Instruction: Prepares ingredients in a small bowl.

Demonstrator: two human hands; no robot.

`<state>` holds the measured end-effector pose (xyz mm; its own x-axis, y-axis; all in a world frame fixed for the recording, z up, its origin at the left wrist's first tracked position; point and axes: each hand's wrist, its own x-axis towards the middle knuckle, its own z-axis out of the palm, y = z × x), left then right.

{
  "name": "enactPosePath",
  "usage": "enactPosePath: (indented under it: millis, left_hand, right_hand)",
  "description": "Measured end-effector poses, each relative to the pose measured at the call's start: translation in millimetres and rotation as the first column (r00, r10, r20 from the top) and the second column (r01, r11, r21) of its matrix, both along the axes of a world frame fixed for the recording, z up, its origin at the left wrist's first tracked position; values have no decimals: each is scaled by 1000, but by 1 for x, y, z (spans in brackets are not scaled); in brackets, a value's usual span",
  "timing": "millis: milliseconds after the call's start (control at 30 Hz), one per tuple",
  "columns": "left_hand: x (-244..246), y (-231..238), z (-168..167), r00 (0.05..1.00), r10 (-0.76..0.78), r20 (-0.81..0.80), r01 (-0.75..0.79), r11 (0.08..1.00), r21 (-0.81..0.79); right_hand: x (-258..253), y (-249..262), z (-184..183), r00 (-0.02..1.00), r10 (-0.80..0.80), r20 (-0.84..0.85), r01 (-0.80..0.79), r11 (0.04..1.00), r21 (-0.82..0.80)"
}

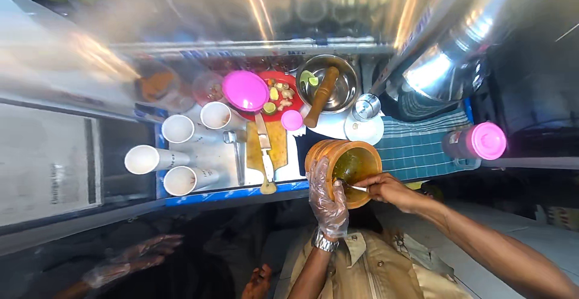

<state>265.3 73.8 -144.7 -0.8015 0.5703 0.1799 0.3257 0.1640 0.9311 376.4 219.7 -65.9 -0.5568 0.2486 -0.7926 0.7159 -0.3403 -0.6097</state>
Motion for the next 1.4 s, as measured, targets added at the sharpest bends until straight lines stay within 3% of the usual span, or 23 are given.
enactPosePath:
  millis: [433, 633, 800, 900, 1000, 1100, 1167, 1267, 1333, 1400]
  left_hand:
    - [-24, -5, -4, 981, 26, 192, -54, 989, 140]
    - [-44, -2, -7, 930, 65, 363, -125, 982, 145]
    - [-69, -5, -12, 859, 104, 501, -200, 970, 141]
    - [-71, -6, -11, 852, 154, 500, -223, 971, 82]
    - [-70, -15, -20, 919, 161, 360, -198, 978, 68]
    - [-60, -41, -26, 892, 343, 295, -368, 929, 32]
    - [-54, -61, -33, 824, 451, 342, -485, 874, 18]
    - [-47, -89, -46, 775, 507, 377, -545, 838, -7]
    - [-46, -100, -49, 763, 532, 367, -561, 827, -33]
    - [-48, -107, -49, 743, 555, 373, -581, 812, -51]
  right_hand:
    - [-12, 22, 29, 999, 40, 15, -41, 997, 59]
    - [-25, 37, 60, 996, 78, -44, -70, 985, 156]
    - [-92, 35, 84, 976, 189, -104, -161, 958, 237]
    - [-150, 19, 86, 943, 299, -150, -254, 931, 261]
    - [-211, -4, 61, 887, 410, -213, -352, 898, 263]
    - [-271, -40, 26, 838, 468, -281, -402, 877, 264]
    - [-311, -66, 3, 792, 546, -271, -456, 826, 332]
    - [-354, -103, -29, 710, 674, -204, -510, 691, 512]
    - [-369, -125, -47, 615, 784, -84, -550, 503, 667]
    - [-371, -145, -60, 481, 875, 52, -539, 248, 805]
